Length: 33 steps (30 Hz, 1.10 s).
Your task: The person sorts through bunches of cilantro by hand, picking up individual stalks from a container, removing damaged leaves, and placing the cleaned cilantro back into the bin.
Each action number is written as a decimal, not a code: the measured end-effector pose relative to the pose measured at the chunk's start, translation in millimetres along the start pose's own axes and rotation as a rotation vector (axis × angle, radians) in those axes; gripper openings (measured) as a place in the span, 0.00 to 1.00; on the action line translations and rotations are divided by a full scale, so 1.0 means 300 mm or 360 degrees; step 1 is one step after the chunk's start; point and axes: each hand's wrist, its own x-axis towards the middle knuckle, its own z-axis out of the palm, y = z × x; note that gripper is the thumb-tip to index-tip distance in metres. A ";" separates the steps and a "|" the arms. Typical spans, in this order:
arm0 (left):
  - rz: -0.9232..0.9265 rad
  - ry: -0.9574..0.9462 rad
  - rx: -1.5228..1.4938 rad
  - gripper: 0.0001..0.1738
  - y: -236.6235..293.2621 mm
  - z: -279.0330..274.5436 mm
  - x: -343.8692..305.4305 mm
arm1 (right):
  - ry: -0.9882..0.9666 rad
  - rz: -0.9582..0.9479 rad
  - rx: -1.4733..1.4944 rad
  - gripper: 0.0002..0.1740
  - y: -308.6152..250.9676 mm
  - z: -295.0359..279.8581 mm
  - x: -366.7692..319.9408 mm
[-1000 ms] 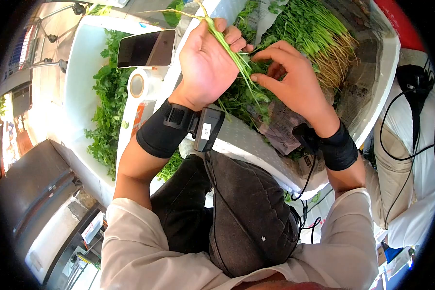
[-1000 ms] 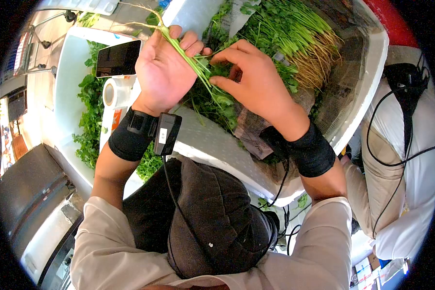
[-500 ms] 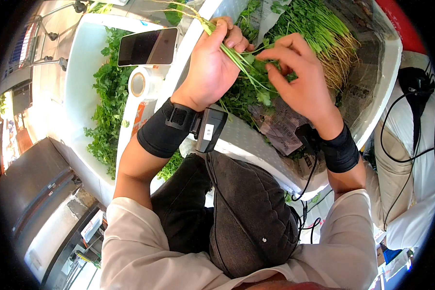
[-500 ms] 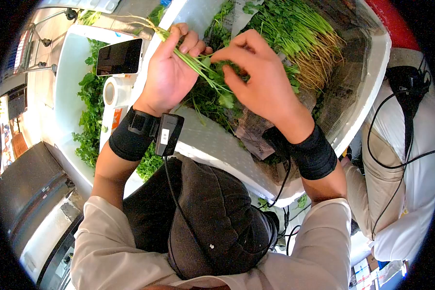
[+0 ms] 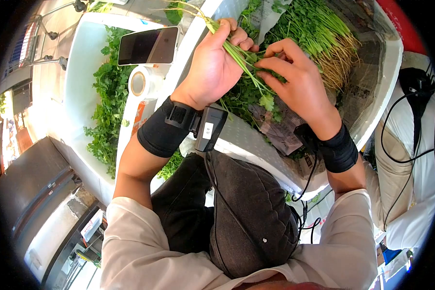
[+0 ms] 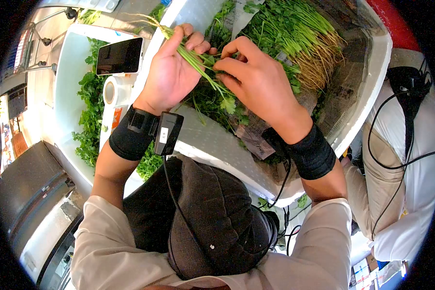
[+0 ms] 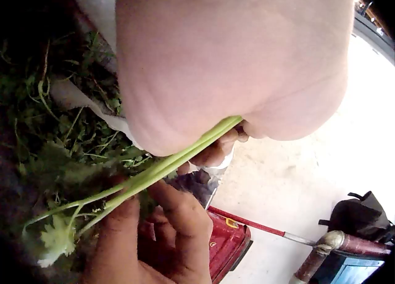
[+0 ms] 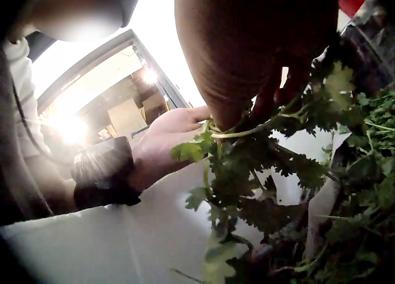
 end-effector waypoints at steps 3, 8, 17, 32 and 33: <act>0.0007 0.0001 0.0027 0.13 0.001 0.007 -0.005 | 0.0009 0.0011 0.0041 0.11 0.012 -0.001 0.002; 0.0031 0.0069 0.0156 0.11 -0.002 0.020 -0.008 | 0.0028 0.0016 0.0050 0.11 0.011 -0.003 0.009; 0.0291 0.0258 0.0588 0.10 -0.027 0.037 -0.008 | 0.0034 0.0011 0.0039 0.12 -0.004 -0.009 0.016; 0.0309 0.0266 0.0462 0.14 -0.010 0.031 -0.003 | -0.0203 -0.0113 -0.0070 0.08 0.009 -0.032 0.007; 0.0290 0.0288 0.0450 0.14 -0.010 0.035 -0.005 | -0.0025 -0.0069 -0.0057 0.08 0.015 -0.032 0.012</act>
